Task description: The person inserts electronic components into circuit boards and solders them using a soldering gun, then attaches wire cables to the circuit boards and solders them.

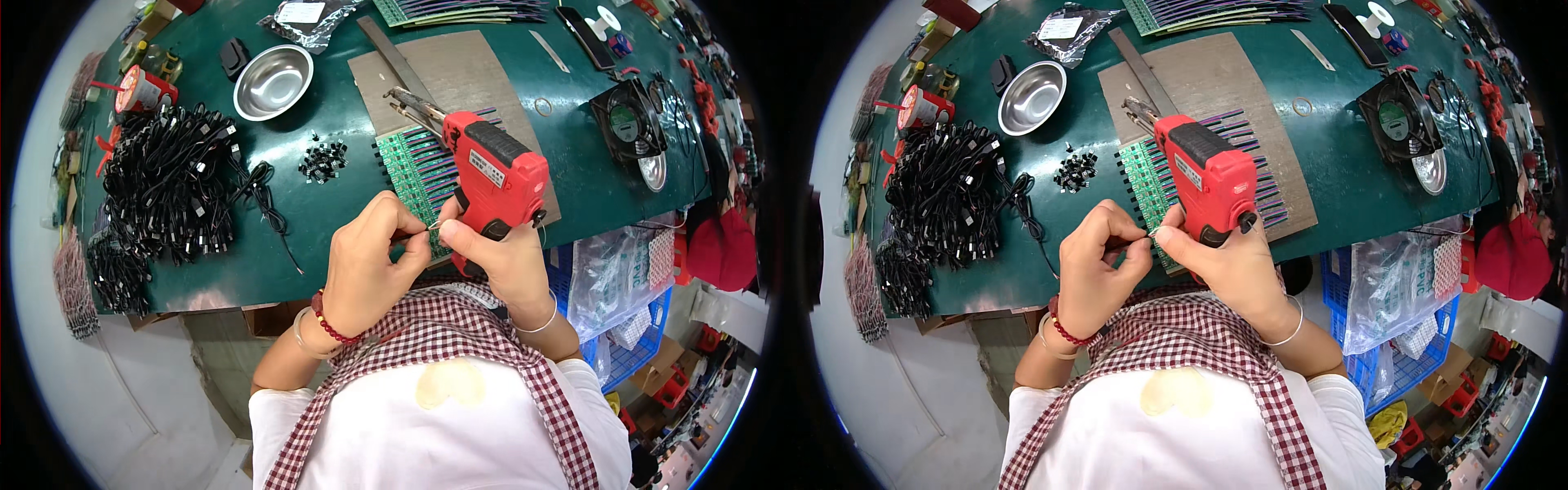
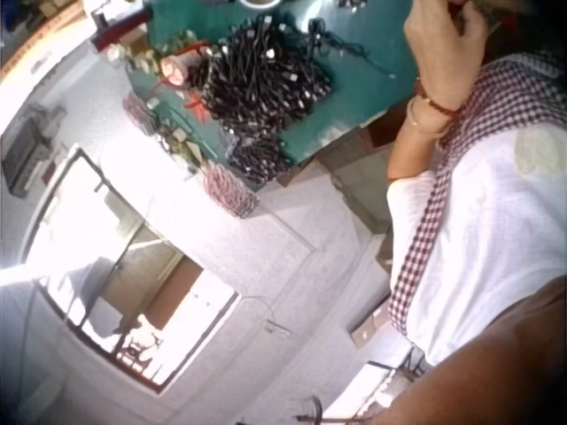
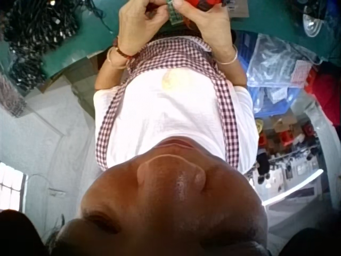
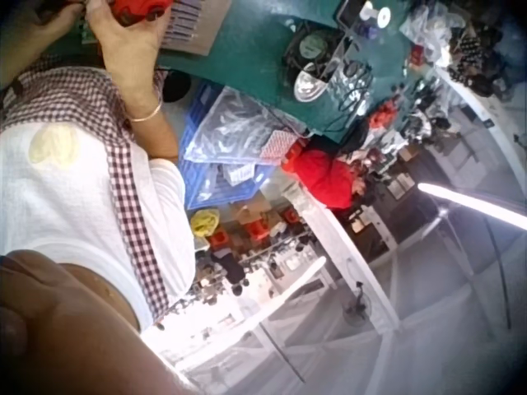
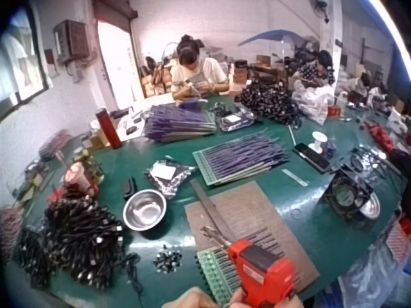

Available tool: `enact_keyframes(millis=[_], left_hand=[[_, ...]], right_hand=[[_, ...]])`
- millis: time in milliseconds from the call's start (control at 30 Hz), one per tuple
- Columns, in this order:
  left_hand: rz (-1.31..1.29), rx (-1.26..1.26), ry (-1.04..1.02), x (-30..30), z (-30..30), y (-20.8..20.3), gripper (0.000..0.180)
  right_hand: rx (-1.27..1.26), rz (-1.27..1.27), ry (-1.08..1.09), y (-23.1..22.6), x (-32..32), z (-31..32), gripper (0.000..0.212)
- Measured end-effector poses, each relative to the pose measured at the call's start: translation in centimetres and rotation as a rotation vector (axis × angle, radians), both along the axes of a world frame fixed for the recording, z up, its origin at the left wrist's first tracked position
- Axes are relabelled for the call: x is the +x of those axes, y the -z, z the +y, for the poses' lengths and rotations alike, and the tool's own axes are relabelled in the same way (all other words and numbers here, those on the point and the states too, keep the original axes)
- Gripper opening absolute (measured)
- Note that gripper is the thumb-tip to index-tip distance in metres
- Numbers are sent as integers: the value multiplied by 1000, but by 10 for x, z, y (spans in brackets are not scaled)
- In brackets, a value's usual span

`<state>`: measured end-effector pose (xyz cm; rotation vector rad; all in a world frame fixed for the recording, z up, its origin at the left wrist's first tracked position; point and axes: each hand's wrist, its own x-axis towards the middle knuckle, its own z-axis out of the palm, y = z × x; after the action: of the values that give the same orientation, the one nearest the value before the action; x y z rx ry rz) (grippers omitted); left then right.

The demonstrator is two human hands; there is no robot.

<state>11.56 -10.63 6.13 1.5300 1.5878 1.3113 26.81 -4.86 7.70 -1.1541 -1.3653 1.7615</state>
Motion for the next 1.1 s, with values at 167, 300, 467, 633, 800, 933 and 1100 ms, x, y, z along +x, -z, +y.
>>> enact_keyframes(millis=[167,300,467,633,800,933,1100], left_hand=[[40,5,1,0,2,-4,16],[-88,-67,-57,0,1,-2,14],[-163,-154,-155,-15,11,-1,11],[309,-48,-84,-44,34,10,8],[455,-21,24,-52,57,4,11],[441,-15,11,-38,59,-4,14],[572,-101,-21,-61,73,18,11]], right_hand=[[21,17,30,6,-5,-1,11],[-57,1,-4,6,-6,-2,35],[-67,1,28,0,-3,-3,41],[118,-26,160,-3,27,-2,17],[64,-133,180,1,46,-4,25],[4,-12,152,-2,27,7,40],[-83,-115,164,2,30,4,23]])
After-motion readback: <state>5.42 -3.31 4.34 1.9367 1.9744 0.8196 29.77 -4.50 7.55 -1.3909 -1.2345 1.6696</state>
